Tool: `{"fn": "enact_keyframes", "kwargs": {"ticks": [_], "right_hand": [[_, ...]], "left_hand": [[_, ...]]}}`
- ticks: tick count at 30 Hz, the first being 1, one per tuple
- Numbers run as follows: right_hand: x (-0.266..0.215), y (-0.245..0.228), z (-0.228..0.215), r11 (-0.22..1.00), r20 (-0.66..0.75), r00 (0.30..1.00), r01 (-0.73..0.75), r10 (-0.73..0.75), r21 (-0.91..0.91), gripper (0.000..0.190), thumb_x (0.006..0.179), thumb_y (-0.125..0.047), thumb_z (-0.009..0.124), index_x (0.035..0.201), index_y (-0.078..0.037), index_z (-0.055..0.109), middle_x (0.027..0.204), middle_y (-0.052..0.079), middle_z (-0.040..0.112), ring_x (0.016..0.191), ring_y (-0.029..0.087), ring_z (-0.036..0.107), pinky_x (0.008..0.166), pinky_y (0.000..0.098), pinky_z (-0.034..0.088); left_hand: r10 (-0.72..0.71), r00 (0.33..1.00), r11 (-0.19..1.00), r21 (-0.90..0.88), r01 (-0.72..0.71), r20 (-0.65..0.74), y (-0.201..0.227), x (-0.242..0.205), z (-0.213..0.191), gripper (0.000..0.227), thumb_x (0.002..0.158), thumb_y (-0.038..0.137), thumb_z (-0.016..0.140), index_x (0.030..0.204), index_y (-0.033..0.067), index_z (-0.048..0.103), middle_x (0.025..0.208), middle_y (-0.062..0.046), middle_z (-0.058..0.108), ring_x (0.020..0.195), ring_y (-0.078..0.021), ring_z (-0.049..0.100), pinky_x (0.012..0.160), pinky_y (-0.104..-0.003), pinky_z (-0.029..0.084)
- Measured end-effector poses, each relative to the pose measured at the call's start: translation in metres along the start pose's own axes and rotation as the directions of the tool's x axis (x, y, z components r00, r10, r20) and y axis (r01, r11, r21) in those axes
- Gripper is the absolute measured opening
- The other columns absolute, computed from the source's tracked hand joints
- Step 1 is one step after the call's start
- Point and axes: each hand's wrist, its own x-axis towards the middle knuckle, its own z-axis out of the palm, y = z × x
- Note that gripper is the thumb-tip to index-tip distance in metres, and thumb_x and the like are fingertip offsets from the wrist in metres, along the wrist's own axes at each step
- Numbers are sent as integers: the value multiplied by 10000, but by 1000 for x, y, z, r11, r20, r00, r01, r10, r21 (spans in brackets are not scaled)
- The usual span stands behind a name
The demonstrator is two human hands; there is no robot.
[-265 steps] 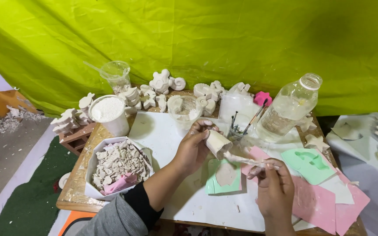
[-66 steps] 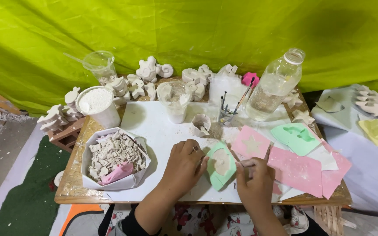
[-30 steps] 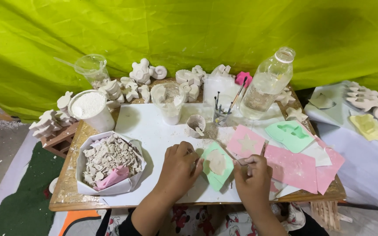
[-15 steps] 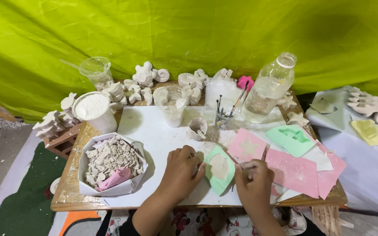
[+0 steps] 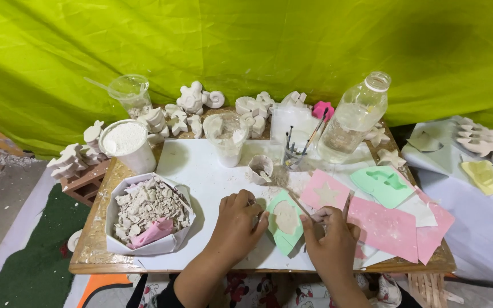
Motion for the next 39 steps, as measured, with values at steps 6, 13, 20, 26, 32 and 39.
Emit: {"fn": "enact_keyframes", "kwargs": {"ticks": [6, 13, 20, 26, 32, 39], "right_hand": [[-1, -3, -4, 998, 32, 998, -54, 54, 10, 130, 936, -255, 599, 1043, -188, 568, 829, -48, 727, 744, 172, 689, 987, 361, 316], [1, -6, -6, 994, 55, 997, -56, 51, 91, 109, 973, -227, 547, 1044, -182, 617, 724, -62, 692, 656, 167, 621, 1010, 352, 313], [-4, -6, -7, 910, 21, 985, -167, 172, 379, 307, 890, -105, 704, 1166, -110, 569, 1124, 83, 638, 995, 188, 510, 687, 322, 534], [-11, 2, -2, 931, 22, 978, -204, 207, 303, 304, 882, -177, 740, 1144, -138, 591, 989, 74, 672, 1158, 218, 430, 707, 358, 568], [-4, 3, -1, 998, 5, 1000, -8, 8, 59, 250, 896, -304, 715, 1062, -156, 601, 911, -11, 734, 846, 202, 631, 1001, 390, 330], [4, 23, -16, 941, -342, 883, 339, -321, -8, 215, 907, -242, 777, 882, -114, 606, 860, 16, 644, 798, 203, 550, 905, 391, 341]], "left_hand": [[1, 1000, 1000, 23, -1, -10, -5, -1, 7, 254, 997, 260, 619, 866, 60, 704, 993, -84, 528, 900, -321, 507, 877, -463, 389], [3, 1000, 1000, 18, -3, -13, -6, -1, 8, 270, 1004, 264, 600, 868, 56, 707, 993, -88, 530, 891, -317, 505, 865, -464, 382], [30, 999, 999, -29, -30, -25, 2, 0, -3, 231, 992, 260, 597, 954, 77, 732, 978, -70, 514, 896, -303, 489, 904, -447, 354], [50, 996, 999, -1, -51, -78, 3, -2, -1, 225, 990, 257, 633, 871, 73, 680, 980, -84, 498, 886, -306, 465, 865, -442, 354], [-6, 999, 999, 42, 9, -54, 0, 0, -2, 200, 994, 243, 625, 981, 67, 718, 1018, -93, 541, 920, -314, 494, 883, -460, 364], [-59, 997, 998, 8, 60, -55, -6, 1, 4, 230, 1022, 276, 580, 1050, 98, 722, 1037, -90, 547, 929, -337, 516, 917, -466, 357]]}}
